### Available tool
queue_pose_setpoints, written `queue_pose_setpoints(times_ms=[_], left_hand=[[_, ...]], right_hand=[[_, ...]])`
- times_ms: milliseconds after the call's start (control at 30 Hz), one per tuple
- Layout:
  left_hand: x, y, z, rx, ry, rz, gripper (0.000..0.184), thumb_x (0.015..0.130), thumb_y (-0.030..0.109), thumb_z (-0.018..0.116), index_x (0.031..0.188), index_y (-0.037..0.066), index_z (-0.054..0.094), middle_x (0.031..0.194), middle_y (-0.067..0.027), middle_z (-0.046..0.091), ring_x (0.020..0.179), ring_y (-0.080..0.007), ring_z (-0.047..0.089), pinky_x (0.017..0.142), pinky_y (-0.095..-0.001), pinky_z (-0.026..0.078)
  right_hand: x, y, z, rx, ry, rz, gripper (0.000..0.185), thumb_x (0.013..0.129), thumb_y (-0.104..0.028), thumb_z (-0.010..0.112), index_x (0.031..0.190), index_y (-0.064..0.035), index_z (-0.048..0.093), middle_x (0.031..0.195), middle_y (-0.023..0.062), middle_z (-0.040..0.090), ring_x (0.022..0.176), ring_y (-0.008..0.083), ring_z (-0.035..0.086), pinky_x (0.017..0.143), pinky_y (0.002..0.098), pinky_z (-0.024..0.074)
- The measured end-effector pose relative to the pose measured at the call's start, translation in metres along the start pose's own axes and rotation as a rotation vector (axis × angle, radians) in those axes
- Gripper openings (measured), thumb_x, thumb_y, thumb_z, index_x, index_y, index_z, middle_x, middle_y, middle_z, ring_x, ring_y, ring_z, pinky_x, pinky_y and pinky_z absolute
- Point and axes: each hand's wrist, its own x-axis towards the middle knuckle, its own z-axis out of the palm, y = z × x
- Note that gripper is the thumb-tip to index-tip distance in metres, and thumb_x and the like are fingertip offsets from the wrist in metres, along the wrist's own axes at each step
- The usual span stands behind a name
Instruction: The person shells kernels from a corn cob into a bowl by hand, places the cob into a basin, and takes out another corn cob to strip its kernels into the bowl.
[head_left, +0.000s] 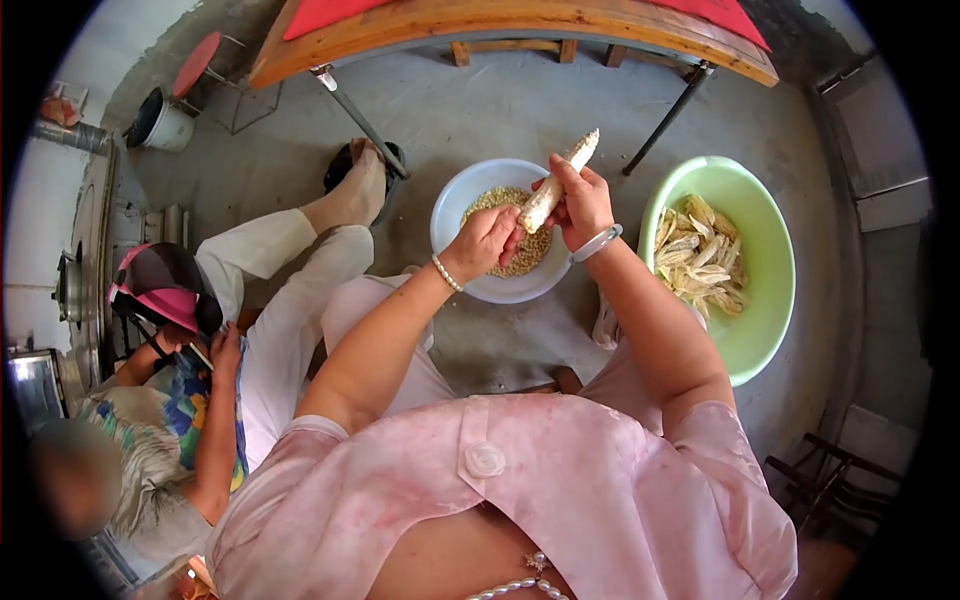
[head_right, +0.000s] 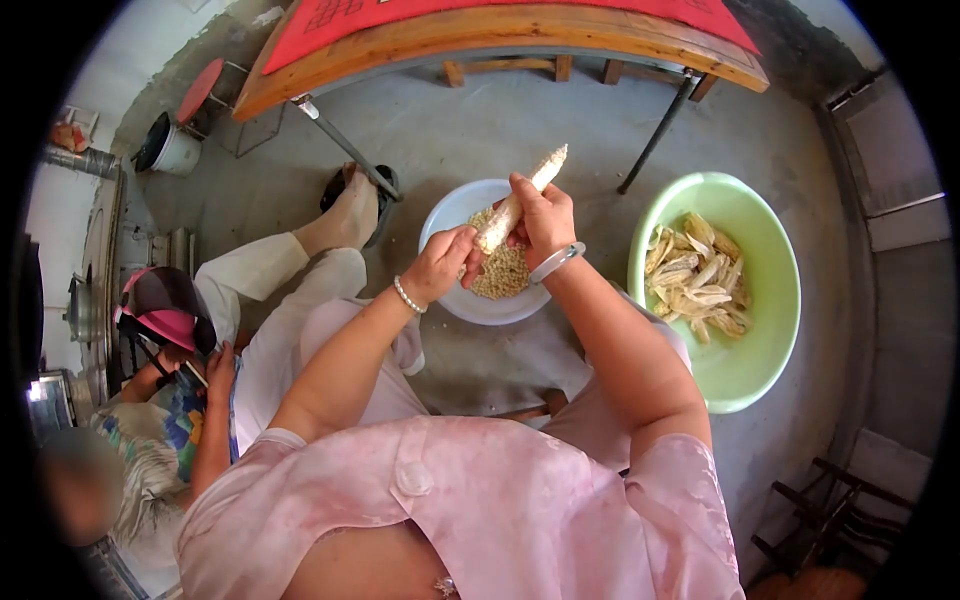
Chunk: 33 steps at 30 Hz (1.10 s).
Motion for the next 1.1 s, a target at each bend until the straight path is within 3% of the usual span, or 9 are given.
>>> queue_pose_setpoints(times_ms=[100,200,400,500,600,700,800,1000,1100], left_hand=[[0.001,0.002,0.000,-0.037,0.008,-0.018,0.033,0.098,0.026,0.036,0.078,0.002,0.047,0.063,-0.0032,0.048,0.049,-0.0114,0.046,0.048,-0.0241,0.040],[0.002,0.000,-0.001,-0.037,0.032,-0.030,0.032,0.098,0.025,0.037,0.078,0.002,0.047,0.063,-0.0031,0.048,0.049,-0.0116,0.047,0.048,-0.0240,0.040],[0.005,-0.001,-0.011,-0.011,0.097,0.009,0.030,0.097,0.024,0.039,0.081,0.001,0.049,0.065,-0.0038,0.051,0.050,-0.0108,0.048,0.048,-0.0239,0.041],[0.011,-0.008,-0.012,0.044,0.164,0.087,0.032,0.096,0.026,0.043,0.078,0.002,0.051,0.058,-0.0014,0.049,0.046,-0.0085,0.047,0.043,-0.0232,0.039],[0.011,-0.001,-0.001,0.007,0.268,0.018,0.030,0.095,0.026,0.045,0.081,0.002,0.054,0.064,-0.0032,0.053,0.051,-0.0100,0.049,0.049,-0.0231,0.041],[0.010,-0.003,-0.008,0.011,0.127,-0.064,0.032,0.095,0.028,0.047,0.077,0.002,0.054,0.063,-0.0016,0.052,0.052,-0.0087,0.049,0.048,-0.0227,0.040],[0.008,-0.005,-0.012,0.025,0.016,0.010,0.035,0.094,0.031,0.048,0.075,0.003,0.054,0.061,-0.0001,0.051,0.051,-0.0070,0.047,0.047,-0.0222,0.038],[0.008,-0.007,-0.009,0.139,-0.003,-0.027,0.037,0.093,0.034,0.050,0.072,0.005,0.052,0.057,0.0016,0.046,0.048,-0.0058,0.041,0.045,-0.0217,0.033],[0.004,-0.001,-0.008,0.050,0.010,-0.032,0.042,0.087,0.040,0.059,0.071,0.001,0.054,0.058,0.0037,0.047,0.049,-0.0038,0.042,0.044,-0.0208,0.032]], right_hand=[[0.000,-0.001,0.000,0.004,0.002,0.007,0.023,0.088,-0.025,0.058,0.091,-0.0034,0.051,0.071,0.0124,0.063,0.043,0.0155,0.052,0.035,0.0268,0.0408],[-0.003,-0.005,0.005,0.059,0.029,0.013,0.022,0.088,-0.023,0.057,0.084,-0.0024,0.050,0.068,0.0122,0.061,0.039,0.0126,0.043,0.035,0.0261,0.0375],[-0.005,-0.016,0.002,0.046,0.025,-0.023,0.022,0.087,-0.022,0.058,0.085,-0.0017,0.050,0.070,0.0129,0.062,0.041,0.0121,0.046,0.037,0.0255,0.0402],[-0.006,-0.019,-0.001,0.000,0.009,-0.097,0.023,0.087,-0.022,0.059,0.087,-0.0013,0.051,0.071,0.0124,0.062,0.043,0.0119,0.047,0.037,0.0256,0.0409],[-0.007,-0.020,-0.003,-0.030,-0.004,-0.140,0.023,0.085,-0.022,0.062,0.087,-0.0012,0.051,0.072,0.0115,0.062,0.044,0.0116,0.049,0.037,0.0249,0.0405],[-0.008,-0.021,-0.003,-0.088,0.005,-0.171,0.025,0.083,-0.022,0.066,0.088,-0.0011,0.052,0.072,0.0110,0.062,0.045,0.0114,0.049,0.036,0.0241,0.0398],[-0.009,-0.021,-0.003,-0.121,-0.001,-0.184,0.028,0.081,-0.022,0.068,0.090,-0.0004,0.053,0.071,0.0105,0.062,0.044,0.0114,0.049,0.035,0.0238,0.0386],[-0.004,-0.010,-0.003,-0.135,-0.018,-0.127,0.031,0.082,-0.025,0.068,0.088,0.0007,0.051,0.066,0.0079,0.057,0.041,0.0113,0.046,0.032,0.0251,0.0369],[-0.004,-0.009,-0.002,-0.095,-0.007,-0.033,0.031,0.084,-0.027,0.065,0.085,-0.0001,0.050,0.065,0.0069,0.055,0.040,0.0114,0.044,0.032,0.0257,0.0370]])
